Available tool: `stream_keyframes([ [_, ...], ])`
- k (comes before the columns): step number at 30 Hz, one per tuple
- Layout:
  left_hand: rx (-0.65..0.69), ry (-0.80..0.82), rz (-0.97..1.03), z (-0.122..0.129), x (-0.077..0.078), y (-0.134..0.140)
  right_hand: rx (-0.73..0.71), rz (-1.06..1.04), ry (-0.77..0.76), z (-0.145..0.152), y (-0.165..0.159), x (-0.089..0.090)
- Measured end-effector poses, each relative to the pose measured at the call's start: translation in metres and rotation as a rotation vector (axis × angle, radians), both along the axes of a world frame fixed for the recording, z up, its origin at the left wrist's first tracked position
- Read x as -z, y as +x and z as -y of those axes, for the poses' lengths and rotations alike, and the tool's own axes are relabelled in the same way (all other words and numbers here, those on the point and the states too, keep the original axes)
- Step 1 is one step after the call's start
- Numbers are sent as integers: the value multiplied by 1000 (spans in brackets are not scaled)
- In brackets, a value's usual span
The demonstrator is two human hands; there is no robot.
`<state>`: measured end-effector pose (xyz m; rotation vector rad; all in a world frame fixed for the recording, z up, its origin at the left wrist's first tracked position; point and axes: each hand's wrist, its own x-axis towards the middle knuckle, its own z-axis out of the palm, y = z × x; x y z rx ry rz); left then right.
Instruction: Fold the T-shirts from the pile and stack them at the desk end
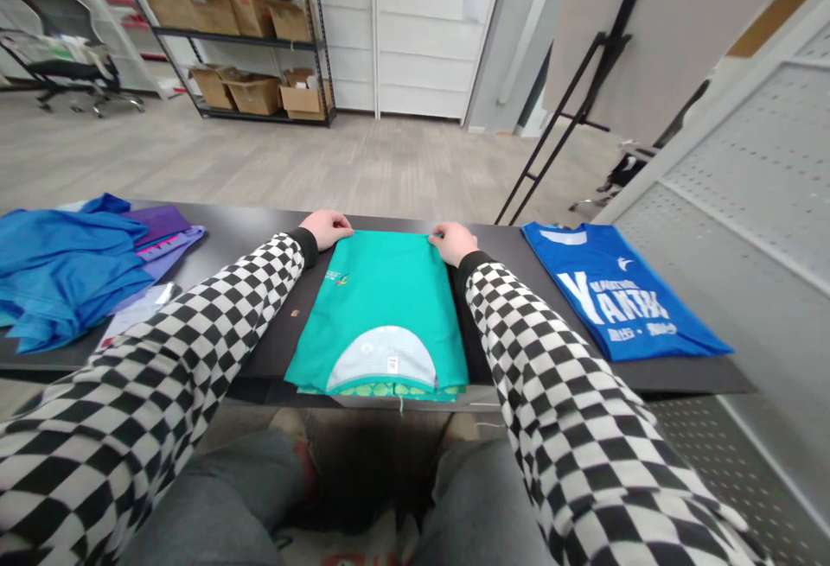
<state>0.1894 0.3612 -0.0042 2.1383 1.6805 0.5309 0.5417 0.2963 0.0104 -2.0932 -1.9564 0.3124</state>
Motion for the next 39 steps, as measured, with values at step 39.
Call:
stream_keyframes([
  [39, -175, 4, -587, 227, -21, -87, -701, 121, 281, 232, -108, -4],
])
